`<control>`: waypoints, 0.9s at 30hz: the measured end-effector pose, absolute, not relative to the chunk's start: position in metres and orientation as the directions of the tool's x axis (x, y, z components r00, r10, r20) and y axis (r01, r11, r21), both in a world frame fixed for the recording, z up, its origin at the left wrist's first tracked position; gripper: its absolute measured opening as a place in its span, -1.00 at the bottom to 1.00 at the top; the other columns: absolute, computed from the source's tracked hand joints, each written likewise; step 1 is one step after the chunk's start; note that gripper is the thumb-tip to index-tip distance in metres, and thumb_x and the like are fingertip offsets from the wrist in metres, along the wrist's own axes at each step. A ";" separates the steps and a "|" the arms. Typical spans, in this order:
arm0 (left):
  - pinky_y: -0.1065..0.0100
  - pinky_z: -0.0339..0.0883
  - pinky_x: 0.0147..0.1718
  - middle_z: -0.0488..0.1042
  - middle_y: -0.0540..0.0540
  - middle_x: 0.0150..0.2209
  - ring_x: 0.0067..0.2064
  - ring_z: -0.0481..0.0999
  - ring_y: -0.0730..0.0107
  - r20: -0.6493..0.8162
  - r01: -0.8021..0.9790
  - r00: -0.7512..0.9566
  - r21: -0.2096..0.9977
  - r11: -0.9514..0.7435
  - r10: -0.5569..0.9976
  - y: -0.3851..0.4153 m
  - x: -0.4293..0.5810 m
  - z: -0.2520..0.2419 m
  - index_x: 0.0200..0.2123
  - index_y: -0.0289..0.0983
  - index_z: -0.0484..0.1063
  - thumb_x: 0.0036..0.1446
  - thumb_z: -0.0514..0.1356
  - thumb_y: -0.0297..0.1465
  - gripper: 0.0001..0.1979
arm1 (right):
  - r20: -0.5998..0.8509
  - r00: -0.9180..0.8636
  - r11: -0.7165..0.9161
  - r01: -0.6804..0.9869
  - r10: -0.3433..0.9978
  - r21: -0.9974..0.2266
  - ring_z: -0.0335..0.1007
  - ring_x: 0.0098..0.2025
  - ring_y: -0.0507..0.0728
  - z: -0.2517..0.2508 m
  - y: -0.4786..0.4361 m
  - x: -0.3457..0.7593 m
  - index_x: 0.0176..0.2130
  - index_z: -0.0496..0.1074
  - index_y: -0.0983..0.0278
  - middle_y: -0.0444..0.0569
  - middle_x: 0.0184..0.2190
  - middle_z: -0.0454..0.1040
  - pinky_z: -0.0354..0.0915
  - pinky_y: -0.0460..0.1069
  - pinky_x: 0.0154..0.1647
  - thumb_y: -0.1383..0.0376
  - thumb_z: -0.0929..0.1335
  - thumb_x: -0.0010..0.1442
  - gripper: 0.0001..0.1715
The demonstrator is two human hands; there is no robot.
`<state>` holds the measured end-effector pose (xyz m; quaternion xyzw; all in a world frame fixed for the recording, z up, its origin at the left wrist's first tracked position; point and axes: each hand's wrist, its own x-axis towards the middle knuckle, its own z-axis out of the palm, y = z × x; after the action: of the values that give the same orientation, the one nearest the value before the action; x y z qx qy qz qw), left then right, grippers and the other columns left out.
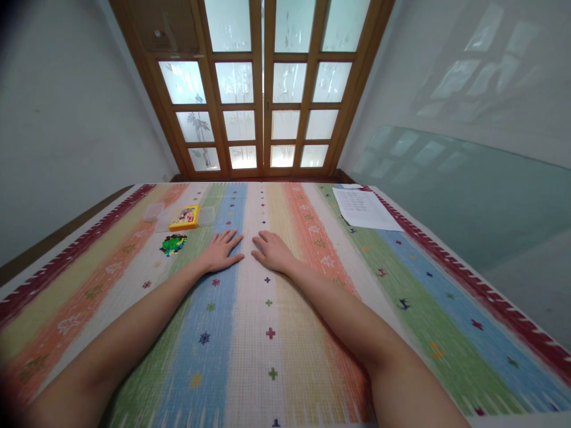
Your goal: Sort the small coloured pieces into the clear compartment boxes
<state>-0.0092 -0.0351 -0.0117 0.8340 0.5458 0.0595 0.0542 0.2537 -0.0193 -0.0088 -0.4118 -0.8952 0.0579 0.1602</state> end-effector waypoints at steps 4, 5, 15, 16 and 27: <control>-0.24 -0.31 0.48 -0.17 -0.20 0.58 0.58 -0.19 -0.12 0.021 0.891 0.434 0.136 -0.433 0.901 -0.036 -0.009 -0.010 0.54 -0.10 0.01 0.33 -0.06 0.24 -0.11 | 0.133 -0.608 0.623 0.763 0.782 -0.174 -0.10 0.55 0.38 -0.008 -0.023 0.251 0.48 0.20 0.19 0.17 0.52 0.04 -0.14 0.35 0.52 -0.18 0.16 0.47 -0.17; -0.25 -0.31 0.47 -0.18 -0.20 0.58 0.58 -0.19 -0.14 0.015 0.888 0.443 0.131 -0.441 0.896 -0.036 -0.009 -0.009 0.54 -0.10 0.00 0.32 -0.06 0.24 -0.11 | 0.107 -0.614 0.622 0.765 0.782 -0.168 -0.14 0.56 0.39 -0.008 -0.023 0.251 0.50 0.16 0.20 0.18 0.54 0.00 -0.17 0.36 0.53 -0.21 0.15 0.46 -0.12; -0.31 -0.31 0.45 -0.08 -0.29 0.56 0.57 -0.16 -0.20 0.041 0.891 0.415 0.187 -0.415 0.909 -0.038 0.004 -0.004 0.51 -0.16 0.09 0.31 -0.02 0.24 -0.10 | 0.123 -0.627 0.637 0.741 0.769 -0.211 -0.12 0.56 0.40 -0.009 -0.021 0.256 0.50 0.17 0.15 0.15 0.54 -0.02 -0.14 0.37 0.53 -0.25 0.16 0.44 -0.11; -0.31 -0.32 0.46 -0.08 -0.27 0.56 0.57 -0.16 -0.19 0.045 0.886 0.419 0.196 -0.419 0.907 -0.038 0.004 -0.005 0.51 -0.14 0.09 0.31 -0.02 0.24 -0.11 | 0.134 -0.625 0.638 0.740 0.769 -0.214 -0.11 0.56 0.40 -0.010 -0.022 0.256 0.49 0.19 0.15 0.15 0.54 -0.01 -0.12 0.37 0.52 -0.23 0.17 0.45 -0.13; -0.29 -0.26 0.46 -0.07 -0.23 0.56 0.57 -0.14 -0.15 0.042 0.883 0.437 0.173 -0.437 0.899 -0.036 -0.001 -0.007 0.51 -0.11 0.09 0.32 0.03 0.19 -0.15 | 0.156 -0.601 0.620 0.756 0.784 -0.207 -0.06 0.54 0.43 -0.008 -0.023 0.256 0.46 0.23 0.16 0.21 0.51 0.07 -0.07 0.39 0.49 -0.19 0.24 0.43 -0.17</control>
<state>-0.0014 -0.0356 -0.0067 0.8453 0.5268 0.0640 0.0626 0.2563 -0.0233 -0.0084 -0.4316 -0.8926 0.0601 0.1161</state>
